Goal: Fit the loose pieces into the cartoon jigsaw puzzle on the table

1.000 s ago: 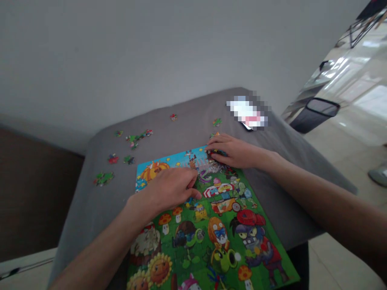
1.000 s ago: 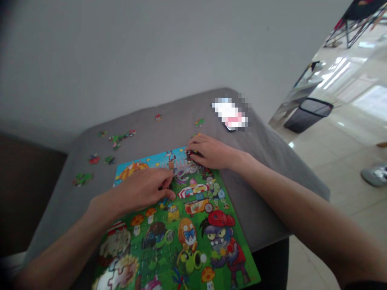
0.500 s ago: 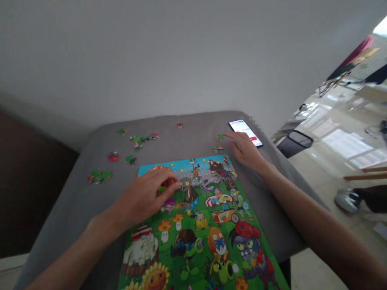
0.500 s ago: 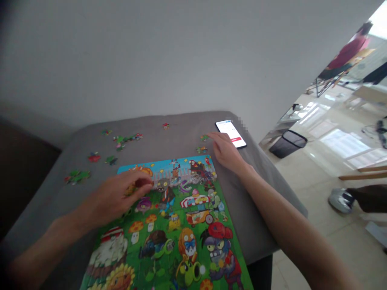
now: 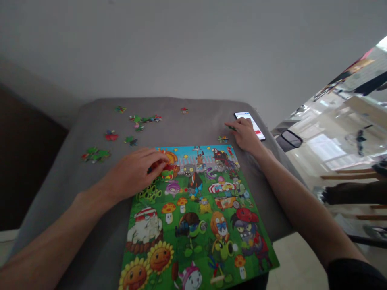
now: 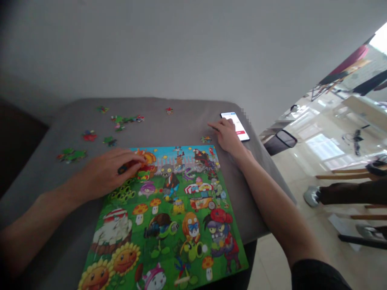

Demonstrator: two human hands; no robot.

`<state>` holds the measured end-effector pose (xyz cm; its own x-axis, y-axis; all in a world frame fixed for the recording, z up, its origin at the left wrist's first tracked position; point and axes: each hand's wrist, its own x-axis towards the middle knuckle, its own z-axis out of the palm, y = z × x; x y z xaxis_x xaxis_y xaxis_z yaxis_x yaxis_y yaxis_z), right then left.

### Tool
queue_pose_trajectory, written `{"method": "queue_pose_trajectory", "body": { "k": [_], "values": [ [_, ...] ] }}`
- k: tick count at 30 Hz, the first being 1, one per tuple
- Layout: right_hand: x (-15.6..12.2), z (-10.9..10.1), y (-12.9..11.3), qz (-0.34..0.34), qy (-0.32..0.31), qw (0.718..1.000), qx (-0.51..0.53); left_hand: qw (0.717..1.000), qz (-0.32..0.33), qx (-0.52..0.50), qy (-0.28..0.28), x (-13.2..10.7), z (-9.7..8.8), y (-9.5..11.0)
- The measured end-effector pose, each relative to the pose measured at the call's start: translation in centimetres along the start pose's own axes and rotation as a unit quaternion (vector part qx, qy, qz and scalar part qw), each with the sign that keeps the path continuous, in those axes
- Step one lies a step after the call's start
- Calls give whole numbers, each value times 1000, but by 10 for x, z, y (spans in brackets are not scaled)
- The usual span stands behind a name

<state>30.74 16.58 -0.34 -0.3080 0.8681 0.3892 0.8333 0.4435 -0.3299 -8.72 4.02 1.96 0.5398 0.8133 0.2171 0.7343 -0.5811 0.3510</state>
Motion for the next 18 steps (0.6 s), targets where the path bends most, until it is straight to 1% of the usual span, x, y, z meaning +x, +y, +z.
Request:
{"method": "queue_pose_trajectory", "body": {
  "k": [2,4,6,7,8,9,10,11,12,13,14,15,18],
  "values": [
    [-7,-13,-4,-1,14,1000,28,1000,26,-1,-2,-1,0,6],
    [-23,-28,-17,3,36,998,58,998,56,-2,-5,-3,2,13],
    [-49,-42,-44,12,57,993,105,996,88,-5,-15,-5,6,22],
    [-67,-49,-62,28,69,978,193,995,102,-8,-22,-6,9,26],
    [-85,-55,-83,34,50,961,270,993,114,-12,-29,-7,12,31],
    [-105,-60,-104,39,0,948,316,991,124,-17,-38,-8,15,35],
    [-123,-64,-125,46,-63,940,332,990,134,-21,-46,-9,18,39],
    [-141,-66,-145,36,-119,934,335,988,141,-24,-51,-10,20,42],
    [-155,-68,-162,18,-168,929,330,987,146,-25,-54,-11,22,45],
    [-167,-67,-175,-2,-198,923,329,987,151,-25,-57,-11,24,47],
    [-175,-66,-184,-13,-225,917,329,986,153,-24,-58,-11,25,48],
    [-181,-64,-190,-18,-236,916,325,986,154,-23,-58,-11,26,48],
    [-183,-56,-191,-10,-231,929,289,987,147,-18,-59,-11,26,47]
  ]
}}
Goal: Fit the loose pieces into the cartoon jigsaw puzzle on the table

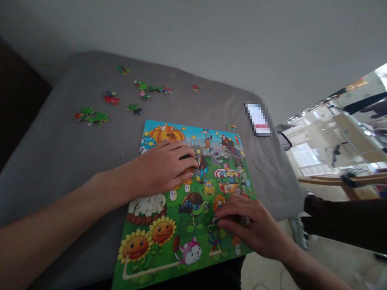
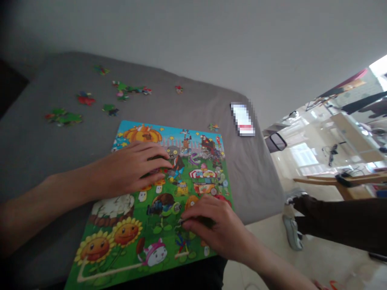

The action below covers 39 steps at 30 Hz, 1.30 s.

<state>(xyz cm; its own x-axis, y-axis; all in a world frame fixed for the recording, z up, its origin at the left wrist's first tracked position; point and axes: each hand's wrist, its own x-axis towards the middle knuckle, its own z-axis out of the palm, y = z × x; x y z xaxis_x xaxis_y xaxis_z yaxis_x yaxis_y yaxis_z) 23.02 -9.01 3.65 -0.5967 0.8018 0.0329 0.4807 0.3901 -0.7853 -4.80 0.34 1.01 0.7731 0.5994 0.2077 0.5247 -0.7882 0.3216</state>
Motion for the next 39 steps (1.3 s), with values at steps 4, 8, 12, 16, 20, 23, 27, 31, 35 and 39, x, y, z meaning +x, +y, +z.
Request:
{"method": "queue_pose_trajectory", "body": {
  "k": [4,8,12,16,20,23,27,31,35,39],
  "values": [
    [11,-3,9,-32,4,997,-67,1000,-9,11,6,-1,-3,-3],
    [15,-3,13,-48,-10,994,-102,999,-9,28,13,-2,-4,-5],
    [9,0,16,-16,-34,991,-127,999,-10,27,15,-1,-4,-6],
    [7,1,19,25,-36,985,-169,999,-27,30,21,-2,-9,-10],
    [15,-2,22,53,-57,978,-193,994,-86,39,60,-7,-25,-23],
    [29,-5,23,61,-84,978,-179,981,-150,58,107,-12,-37,-41],
    [58,-15,17,30,-110,981,-158,955,-237,75,159,-21,-47,-69],
    [98,-39,21,-114,-189,965,-143,925,-337,87,151,-32,-50,-92],
    [141,-71,61,-119,-85,971,-190,911,-381,89,131,-46,-51,-115],
    [156,-93,116,-127,156,944,-260,904,-401,89,114,-59,-52,-131]
  ]
}}
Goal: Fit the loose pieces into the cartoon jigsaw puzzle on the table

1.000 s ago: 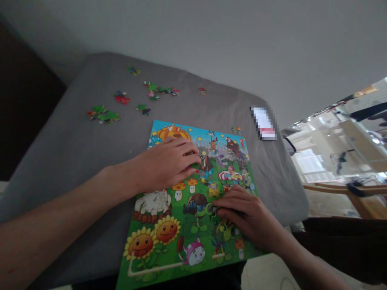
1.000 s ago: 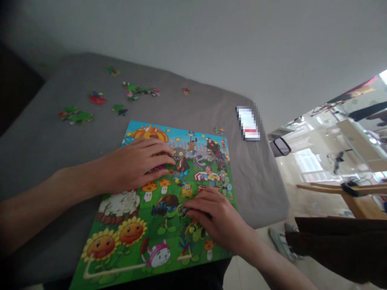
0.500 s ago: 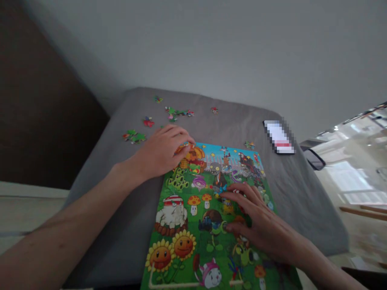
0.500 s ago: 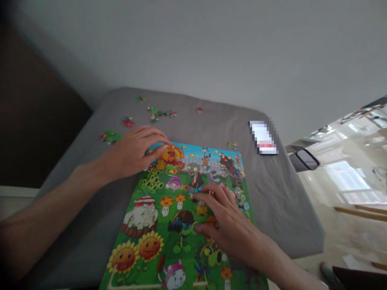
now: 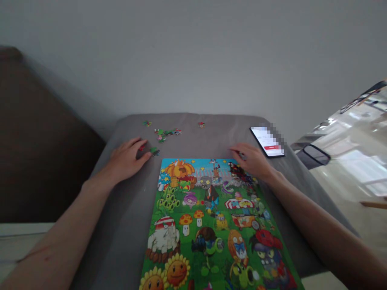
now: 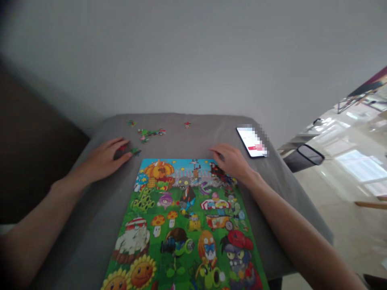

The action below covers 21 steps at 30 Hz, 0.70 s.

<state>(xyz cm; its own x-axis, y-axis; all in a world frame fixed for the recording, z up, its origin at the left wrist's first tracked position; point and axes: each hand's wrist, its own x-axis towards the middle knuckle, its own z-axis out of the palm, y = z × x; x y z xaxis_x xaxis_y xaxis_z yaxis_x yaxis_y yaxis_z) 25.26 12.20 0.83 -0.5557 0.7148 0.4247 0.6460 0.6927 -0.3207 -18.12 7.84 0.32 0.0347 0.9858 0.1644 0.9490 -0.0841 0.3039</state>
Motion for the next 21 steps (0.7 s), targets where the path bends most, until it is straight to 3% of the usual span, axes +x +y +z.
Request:
{"method": "queue_pose_trajectory", "body": {
  "k": [4,9,13,18,21],
  "values": [
    [-18,4,27,12,51,998,18,1000,-7,6,-6,0,4,-3],
    [-20,9,27,20,53,997,54,999,-13,6,32,4,14,13],
    [-13,12,25,23,45,996,72,998,30,-10,56,12,16,26],
    [-12,15,24,26,67,994,85,995,57,-15,74,37,6,39],
    [-12,15,24,32,77,993,87,996,76,-11,37,63,2,53]
  ]
}}
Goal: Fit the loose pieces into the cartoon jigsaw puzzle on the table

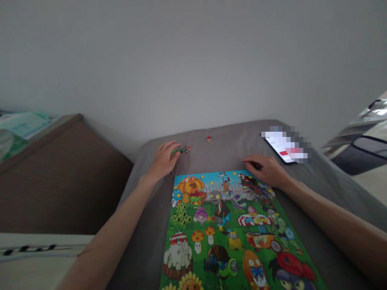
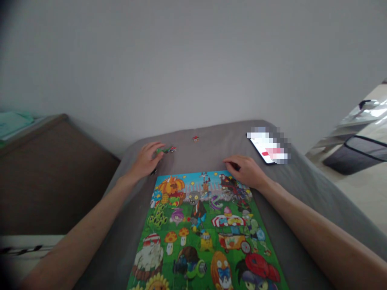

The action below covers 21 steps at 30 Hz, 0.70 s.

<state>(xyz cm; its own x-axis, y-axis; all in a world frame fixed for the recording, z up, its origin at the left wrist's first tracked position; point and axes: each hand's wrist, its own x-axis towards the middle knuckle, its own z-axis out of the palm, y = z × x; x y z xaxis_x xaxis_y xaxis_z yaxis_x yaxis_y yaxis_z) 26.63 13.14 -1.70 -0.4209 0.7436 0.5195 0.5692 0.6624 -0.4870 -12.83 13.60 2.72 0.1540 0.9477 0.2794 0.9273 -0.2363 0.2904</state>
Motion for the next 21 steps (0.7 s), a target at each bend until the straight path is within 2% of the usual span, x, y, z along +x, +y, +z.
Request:
{"method": "queue_pose_trajectory", "body": {
  "k": [5,10,13,17,21],
  "values": [
    [1,0,2,4,17,1000,1,997,19,-11,-76,39,7,16],
    [1,1,7,2,21,1000,5,996,-32,-59,-64,46,7,22],
    [2,-1,9,1,18,1000,3,990,-53,-128,-39,30,2,36],
    [1,-6,5,-3,14,1000,1,969,-66,-235,-25,-19,-9,67],
    [-2,-10,-2,-25,9,1000,1,940,-88,-318,-82,-67,-16,79]
  ]
}}
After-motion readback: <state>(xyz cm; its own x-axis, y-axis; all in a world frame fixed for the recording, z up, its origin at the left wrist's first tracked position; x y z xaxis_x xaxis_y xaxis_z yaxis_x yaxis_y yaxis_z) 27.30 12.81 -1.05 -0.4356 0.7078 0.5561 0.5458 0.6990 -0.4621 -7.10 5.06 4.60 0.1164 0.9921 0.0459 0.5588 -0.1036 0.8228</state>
